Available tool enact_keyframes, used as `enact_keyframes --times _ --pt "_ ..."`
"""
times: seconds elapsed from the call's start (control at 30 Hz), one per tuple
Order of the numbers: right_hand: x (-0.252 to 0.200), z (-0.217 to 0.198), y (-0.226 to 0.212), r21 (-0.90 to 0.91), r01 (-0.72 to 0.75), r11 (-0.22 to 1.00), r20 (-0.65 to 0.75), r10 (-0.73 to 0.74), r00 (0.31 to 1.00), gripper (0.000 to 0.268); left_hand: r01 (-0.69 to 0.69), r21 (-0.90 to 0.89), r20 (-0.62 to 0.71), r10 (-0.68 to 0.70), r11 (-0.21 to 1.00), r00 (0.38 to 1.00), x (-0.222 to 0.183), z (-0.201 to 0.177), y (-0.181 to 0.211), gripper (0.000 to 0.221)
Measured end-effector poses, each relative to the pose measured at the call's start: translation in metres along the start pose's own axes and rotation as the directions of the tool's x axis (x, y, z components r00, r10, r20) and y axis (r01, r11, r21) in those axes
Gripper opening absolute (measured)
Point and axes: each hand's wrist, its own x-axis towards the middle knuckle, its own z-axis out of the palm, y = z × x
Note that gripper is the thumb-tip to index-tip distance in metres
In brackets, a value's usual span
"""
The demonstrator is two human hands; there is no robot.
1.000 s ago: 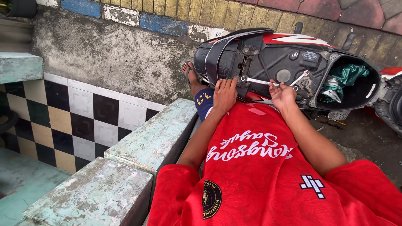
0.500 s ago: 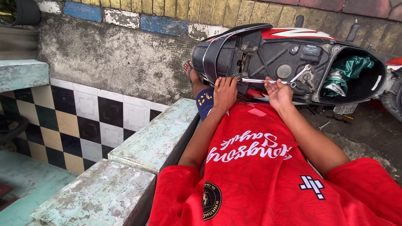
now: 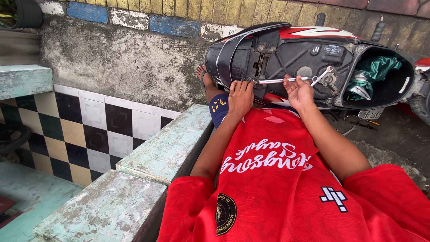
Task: Using a wrench to loosen bolts on the rear frame of a motorcycle
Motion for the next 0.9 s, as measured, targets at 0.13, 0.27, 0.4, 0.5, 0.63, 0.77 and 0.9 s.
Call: enact_keyframes --times 0.13,0.27,0.4,0.5,0.63,0.77,0.9 --pt "0.005 0.023 -0.011 -0.053 -0.002 0.999 0.025 0.003 1.0 0.013 0.0 0.006 0.003 0.0 1.0 1.0 -0.002 0.004 -0.001 0.029" --pt "0.025 0.046 -0.018 -0.312 0.044 0.949 0.02 -0.04 0.999 0.009 0.003 0.001 -0.007 -0.003 1.0 1.0 -0.002 0.004 -0.002 0.025" --pt "0.05 0.089 -0.015 -0.567 0.168 0.806 0.102 -0.133 0.986 0.015 0.007 -0.015 -0.002 -0.007 1.0 1.0 -0.003 0.005 -0.001 0.021" --pt "-0.004 0.182 -0.018 -0.751 0.187 0.633 0.119 -0.149 0.982 0.014 -0.007 -0.009 0.041 0.007 1.0 0.999 0.013 -0.037 0.004 0.009" --pt "0.022 0.197 0.022 -0.797 0.375 0.473 0.33 -0.179 0.927 0.013 0.024 0.012 0.052 -0.025 1.0 0.998 0.011 -0.034 0.004 0.006" --pt "0.031 0.179 0.047 -0.824 0.53 0.2 0.519 -0.106 0.848 0.017 0.046 -0.004 0.06 -0.045 0.999 0.997 -0.001 -0.004 0.002 0.012" --pt "0.04 0.166 0.047 -0.761 0.626 0.17 0.621 -0.084 0.779 0.014 0.067 -0.009 0.058 -0.066 0.998 0.996 -0.006 0.015 0.001 0.018"
